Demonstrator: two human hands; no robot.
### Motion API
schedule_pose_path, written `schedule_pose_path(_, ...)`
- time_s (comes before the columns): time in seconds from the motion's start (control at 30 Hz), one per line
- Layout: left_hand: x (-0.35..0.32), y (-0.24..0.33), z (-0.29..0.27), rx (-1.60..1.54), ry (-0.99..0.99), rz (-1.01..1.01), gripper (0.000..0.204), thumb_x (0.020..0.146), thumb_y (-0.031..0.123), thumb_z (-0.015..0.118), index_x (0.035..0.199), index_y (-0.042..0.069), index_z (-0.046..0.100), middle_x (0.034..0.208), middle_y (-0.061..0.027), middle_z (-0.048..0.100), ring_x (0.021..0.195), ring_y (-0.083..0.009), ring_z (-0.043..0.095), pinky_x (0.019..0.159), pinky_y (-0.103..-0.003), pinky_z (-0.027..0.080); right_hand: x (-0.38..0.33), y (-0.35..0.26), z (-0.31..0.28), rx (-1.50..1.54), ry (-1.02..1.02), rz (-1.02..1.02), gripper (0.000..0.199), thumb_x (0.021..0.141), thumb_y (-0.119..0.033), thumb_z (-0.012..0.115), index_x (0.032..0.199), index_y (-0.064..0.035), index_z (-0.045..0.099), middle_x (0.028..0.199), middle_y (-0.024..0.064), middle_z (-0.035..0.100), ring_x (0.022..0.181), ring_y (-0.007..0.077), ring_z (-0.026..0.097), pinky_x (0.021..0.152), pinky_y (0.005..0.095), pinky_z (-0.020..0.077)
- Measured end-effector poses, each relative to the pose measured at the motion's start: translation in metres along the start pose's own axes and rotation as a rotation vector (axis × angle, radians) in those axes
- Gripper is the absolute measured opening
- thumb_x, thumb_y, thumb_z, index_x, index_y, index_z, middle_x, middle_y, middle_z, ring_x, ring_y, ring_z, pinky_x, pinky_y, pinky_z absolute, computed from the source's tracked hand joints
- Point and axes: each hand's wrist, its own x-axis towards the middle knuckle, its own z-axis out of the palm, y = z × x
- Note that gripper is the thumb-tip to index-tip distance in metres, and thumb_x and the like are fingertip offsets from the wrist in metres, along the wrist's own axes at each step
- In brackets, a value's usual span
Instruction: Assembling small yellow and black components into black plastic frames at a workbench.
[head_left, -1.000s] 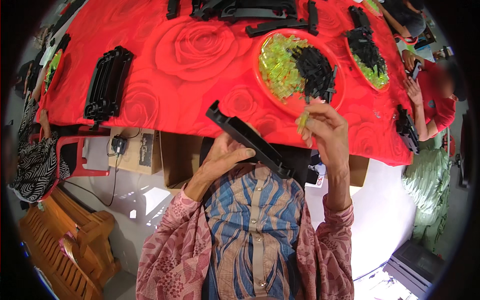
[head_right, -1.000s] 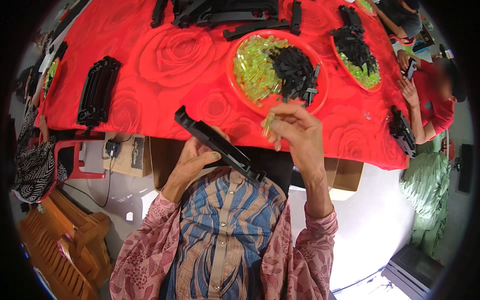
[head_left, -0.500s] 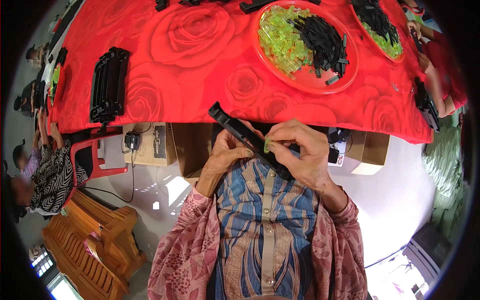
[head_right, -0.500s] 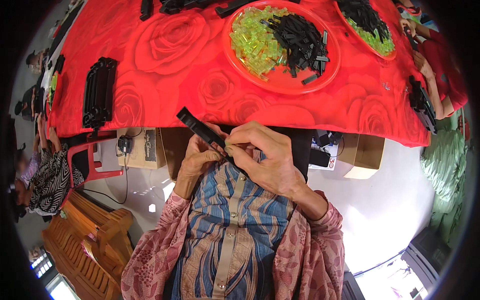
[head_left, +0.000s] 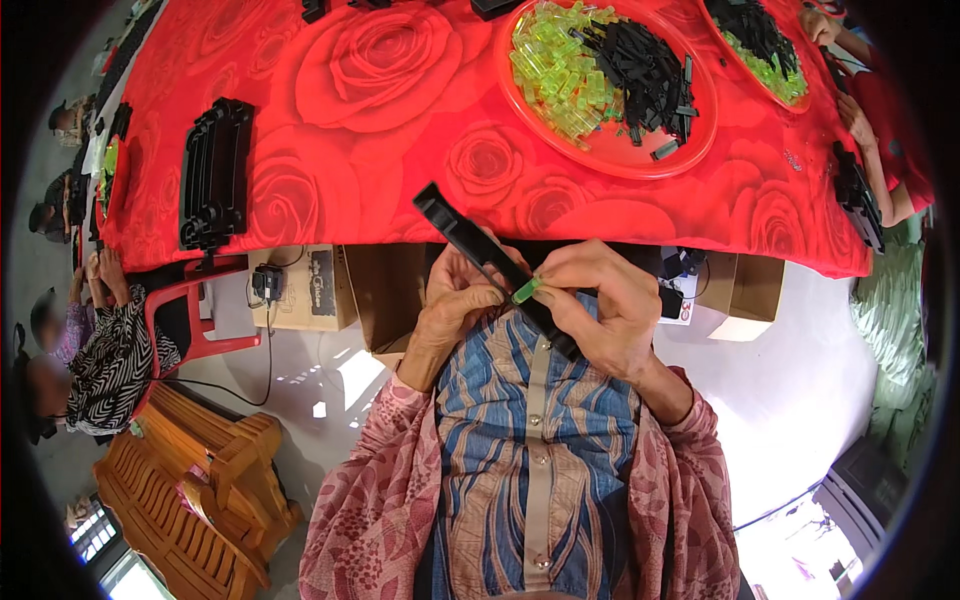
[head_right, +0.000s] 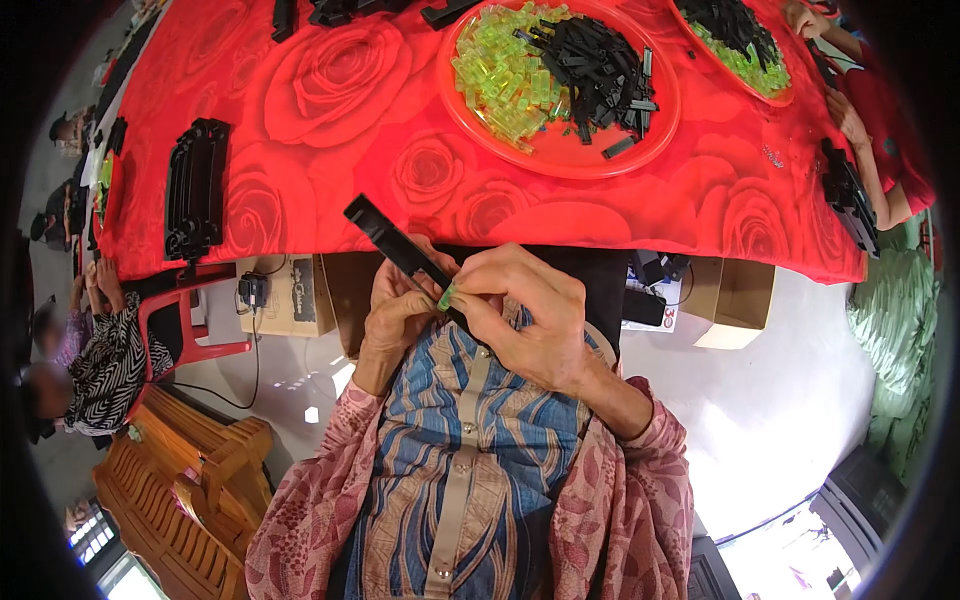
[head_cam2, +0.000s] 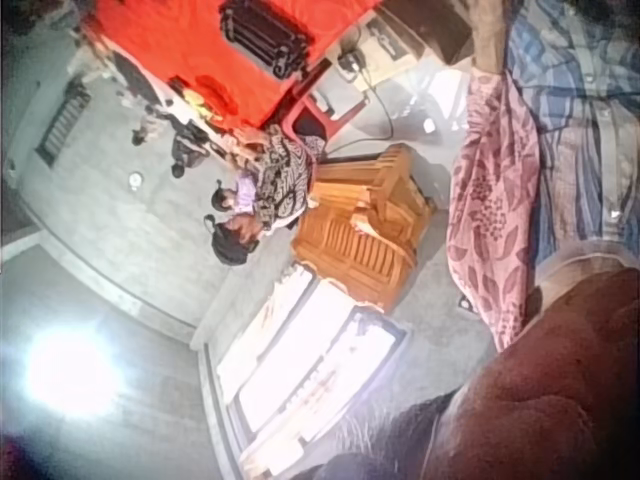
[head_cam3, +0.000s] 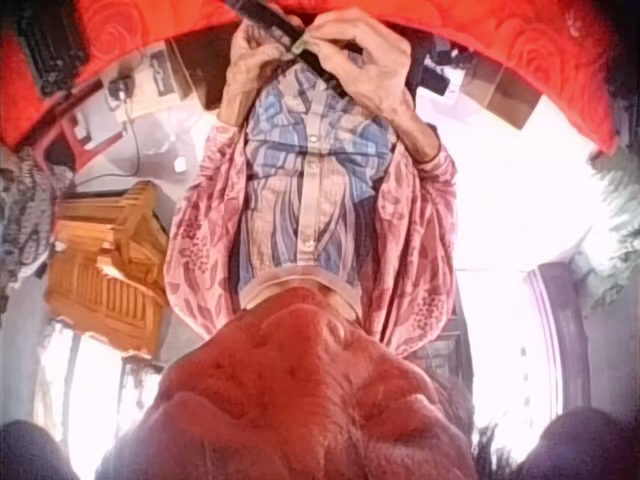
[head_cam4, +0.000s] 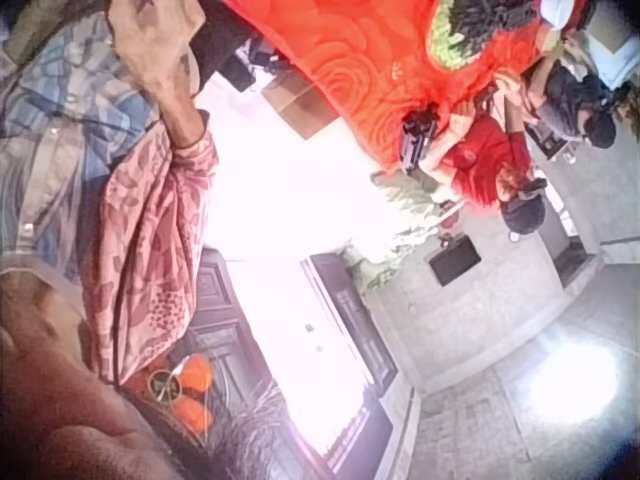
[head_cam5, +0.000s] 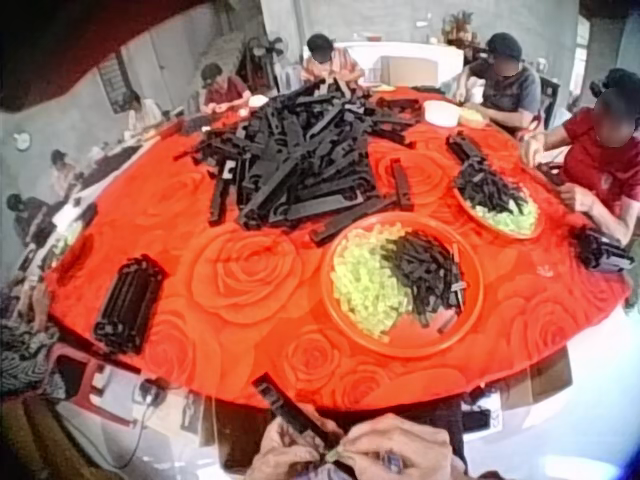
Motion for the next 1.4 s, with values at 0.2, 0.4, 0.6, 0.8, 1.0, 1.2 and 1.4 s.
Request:
schedule_pose_path(0.2,0.001,-0.007,-0.002,-0.168,-0.047,-0.023,0.049,0.078,0.005,0.078,0.12,0.002,0.053,0.117,-0.0164,0.062,0.114,-0.0277,0.059,0.1,-0.04,0.046,0.001,-0.002,0.006,-0.23,0.063,-0.215,0.018,0.076,0.012,0.071,0.09,0.0034,0.065,0.09,0.014,0.065,0.066,0.0169,0.064,0.055,0.0256,0.0508)
schedule_pose_path(0.4,0.0,-0.005,0.009,-0.27,-0.022,-0.048,0.05,0.087,0.01,0.071,0.132,0.002,0.051,0.119,-0.0112,0.062,0.116,-0.027,0.058,0.104,-0.041,0.043,0.004,-0.005,0.008,-0.256,0.047,-0.156,0.019,0.075,0.014,0.07,0.091,0.0052,0.064,0.089,0.0149,0.065,0.071,0.0217,0.067,0.057,0.0282,0.0533)
schedule_pose_path(0.6,0.006,-0.002,0.02,-0.226,0.079,0.012,0.035,0.098,0.016,0.059,0.13,0.005,0.052,0.117,-0.007,0.063,0.109,-0.0186,0.061,0.097,-0.035,0.049,0.024,-0.006,0.009,-0.283,0.04,-0.215,0.019,0.077,0.013,0.069,0.092,0.0043,0.063,0.089,0.0145,0.065,0.068,0.0206,0.065,0.053,0.0278,0.0508)
schedule_pose_path(0.8,0.006,-0.008,0.019,-0.318,0.083,0.011,0.021,0.098,0.014,0.058,0.118,0.008,0.055,0.111,-0.006,0.065,0.104,-0.0165,0.063,0.093,-0.034,0.051,0.03,0.001,0.015,-0.274,-0.008,-0.11,0.016,0.079,0.011,0.066,0.093,0.0035,0.062,0.087,0.0138,0.061,0.07,0.0264,0.063,0.058,0.0319,0.0507)
schedule_pose_path(1.0,0.006,-0.012,0.022,-0.25,0.094,0.048,0.019,0.098,0.013,0.058,0.117,0.007,0.058,0.111,-0.0062,0.066,0.104,-0.0172,0.063,0.094,-0.034,0.051,0.028,0.004,0.018,-0.304,-0.029,-0.046,0.015,0.08,0.009,0.065,0.093,0.0028,0.061,0.086,0.0144,0.059,0.073,0.0305,0.064,0.061,0.036,0.0518)
schedule_pose_path(1.2,0.004,-0.017,0.015,-0.27,0.072,0.001,0.03,0.098,0.011,0.058,0.126,0.002,0.059,0.119,-0.0083,0.065,0.11,-0.0183,0.062,0.099,-0.034,0.048,0.023,0.002,0.021,-0.386,-0.029,-0.043,0.014,0.08,0.008,0.067,0.092,0.0025,0.062,0.085,0.013,0.058,0.068,0.0255,0.061,0.057,0.033,0.0486)
schedule_pose_path(1.4,-0.002,-0.021,0.011,-0.25,0.084,-0.006,0.032,0.098,0.011,0.058,0.128,-0.001,0.058,0.122,-0.0095,0.065,0.113,-0.0187,0.06,0.102,-0.034,0.046,0.018,0.002,0.024,-0.452,-0.02,-0.076,0.015,0.08,0.007,0.068,0.094,0.0015,0.064,0.085,0.0119,0.058,0.065,0.0221,0.059,0.054,0.0305,0.0464)
